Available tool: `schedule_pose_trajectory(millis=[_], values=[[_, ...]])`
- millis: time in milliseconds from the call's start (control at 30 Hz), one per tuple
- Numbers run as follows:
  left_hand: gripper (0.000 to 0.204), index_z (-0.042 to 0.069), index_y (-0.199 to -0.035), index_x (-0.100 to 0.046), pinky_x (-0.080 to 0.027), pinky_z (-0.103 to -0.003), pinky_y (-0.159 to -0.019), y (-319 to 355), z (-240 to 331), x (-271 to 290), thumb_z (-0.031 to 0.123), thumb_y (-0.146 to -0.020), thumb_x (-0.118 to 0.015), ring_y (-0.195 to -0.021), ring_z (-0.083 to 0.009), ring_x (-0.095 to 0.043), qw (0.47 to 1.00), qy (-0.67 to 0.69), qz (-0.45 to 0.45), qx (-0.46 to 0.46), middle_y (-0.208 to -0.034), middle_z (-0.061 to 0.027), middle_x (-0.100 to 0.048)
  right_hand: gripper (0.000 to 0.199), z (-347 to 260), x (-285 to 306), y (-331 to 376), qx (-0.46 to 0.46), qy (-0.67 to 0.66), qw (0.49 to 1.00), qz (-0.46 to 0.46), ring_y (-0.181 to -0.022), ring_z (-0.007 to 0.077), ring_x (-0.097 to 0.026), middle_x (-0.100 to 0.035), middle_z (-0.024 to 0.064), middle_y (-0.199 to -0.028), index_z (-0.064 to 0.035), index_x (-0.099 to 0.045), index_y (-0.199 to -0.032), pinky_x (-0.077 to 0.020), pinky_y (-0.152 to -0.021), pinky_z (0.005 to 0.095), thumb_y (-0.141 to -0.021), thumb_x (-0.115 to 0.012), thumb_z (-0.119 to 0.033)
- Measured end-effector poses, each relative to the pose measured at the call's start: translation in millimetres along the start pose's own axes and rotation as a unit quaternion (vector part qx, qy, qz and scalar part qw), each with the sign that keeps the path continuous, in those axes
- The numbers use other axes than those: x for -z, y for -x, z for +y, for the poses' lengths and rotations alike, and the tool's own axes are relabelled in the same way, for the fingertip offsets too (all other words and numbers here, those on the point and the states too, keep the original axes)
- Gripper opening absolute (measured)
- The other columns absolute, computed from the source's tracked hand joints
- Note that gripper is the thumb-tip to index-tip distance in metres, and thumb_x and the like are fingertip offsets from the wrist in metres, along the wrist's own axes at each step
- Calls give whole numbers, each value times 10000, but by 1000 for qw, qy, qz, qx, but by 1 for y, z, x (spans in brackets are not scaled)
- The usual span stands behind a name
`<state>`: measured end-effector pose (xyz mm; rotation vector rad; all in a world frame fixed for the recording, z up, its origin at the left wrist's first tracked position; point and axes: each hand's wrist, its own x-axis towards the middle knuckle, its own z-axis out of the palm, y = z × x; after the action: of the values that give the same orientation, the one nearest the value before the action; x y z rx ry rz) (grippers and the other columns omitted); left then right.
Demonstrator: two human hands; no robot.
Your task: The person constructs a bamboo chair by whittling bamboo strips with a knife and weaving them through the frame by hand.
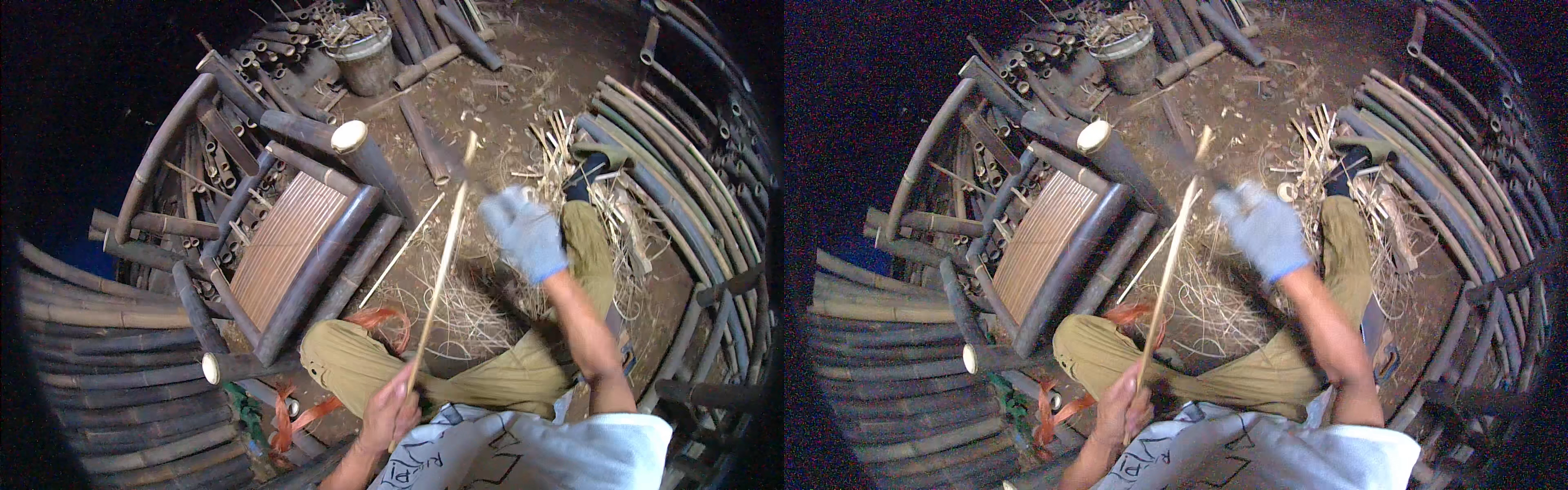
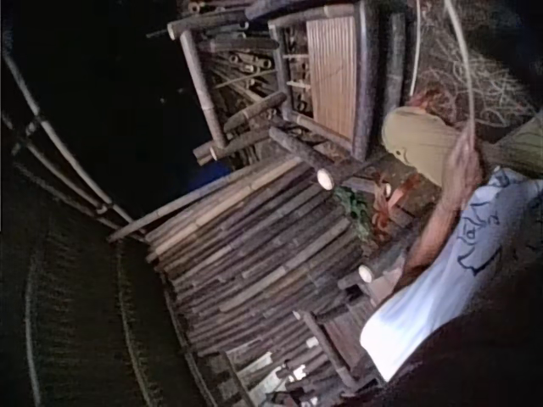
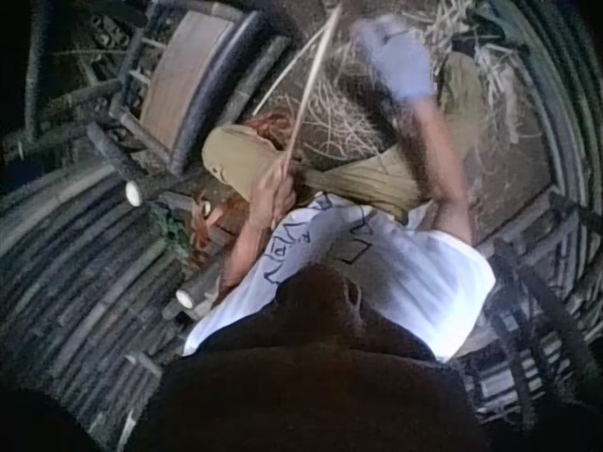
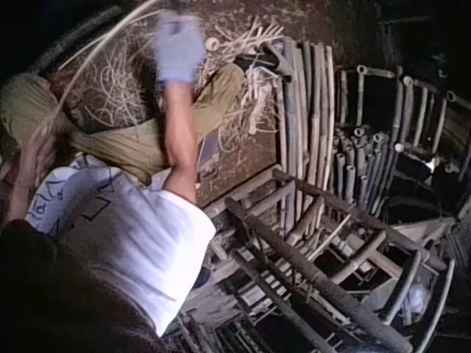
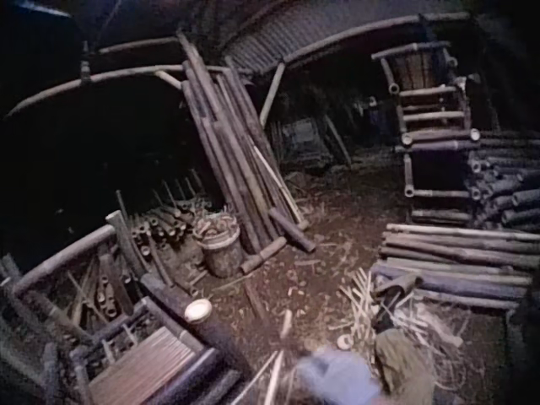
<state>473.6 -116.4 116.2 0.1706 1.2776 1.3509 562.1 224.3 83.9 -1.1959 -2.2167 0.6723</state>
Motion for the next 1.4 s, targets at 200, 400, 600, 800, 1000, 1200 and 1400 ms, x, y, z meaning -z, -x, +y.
schedule_pose_trajectory(millis=[200, 400, 600, 800, 1000, 1200, 1400], values=[[584, -6, -1500, -298, -327, -198, -404, 35, -32, 57, 327, -1044, -450, -405, -57, -367, 986, 77, -132, -62, -597, 10, -459, 491, 56, 29, -47, 31, -26, 994, 100, -775, 417, -640, -635, 234, -780, -32, -617, -839, -483, -691, 493, -967, -504, -492], [443, 1, -1399, -475, -325, -210, -381, -72, 45, -20, 273, -1050, -446, -408, -58, -407, 970, -150, 67, -179, -619, -1, -511, 445, -51, 3, 60, 169, -80, 978, -91, -717, 380, -658, -656, 163, -779, -79, -620, -841, -514, -624, 474, -841, -661, -523], [419, 18, -1386, -508, -322, -211, -379, -84, 51, -47, 265, -1054, -445, -411, -51, -392, 962, -181, 58, -198, -580, 17, -470, 383, -50, -6, 59, 130, -83, 984, -87, -694, 401, -625, -620, 178, -728, -60, -595, -825, -483, -603, 470, -805, -733, -417], [442, 39, -1446, -450, -309, -203, -389, -43, 10, -43, 233, -1049, -470, -426, -34, -380, 965, -210, 37, -154, -548, 39, -433, 473, -4, -6, 11, 38, 10, 999, -16, -714, 387, -664, -672, 192, -780, -68, -642, -868, -518, -622, 468, -901, -598, -538], [405, 2, -1411, -480, -314, -211, -395, 13, -23, 0, 173, -1045, -445, -412, -42, -380, 929, -335, 16, -155, -532, 35, -437, 341, 70, -2, -45, 350, 131, 898, 233, -741, 407, -646, -675, 222, -872, -74, -652, -981, -527, -697, 484, -1000, -480, -367], [360, -53, -1286, -521, -400, -251, -440, 5, -11, 30, 187, -1022, -482, -466, -109, -479, 962, -166, 120, -181, -593, -28, -512, 337, 68, 2, -46, 192, -14, 978, 83, -770, 340, -619, -590, 226, -790, 7, -573, -908, -486, -686, 435, -989, -444, -294], [223, -12, -1087, -678, -391, -316, -1004, -141, 57, 14, 134, -920, -654, -1126, -185, -520, 848, -193, 181, -459, -1171, -84, -567, 314, -46, -37, 67, -172, -486, 790, -332, -409, 119, -467, -473, -12, -549, -64, -612, -891, -436, -406, 299, -932, -647, -373]])
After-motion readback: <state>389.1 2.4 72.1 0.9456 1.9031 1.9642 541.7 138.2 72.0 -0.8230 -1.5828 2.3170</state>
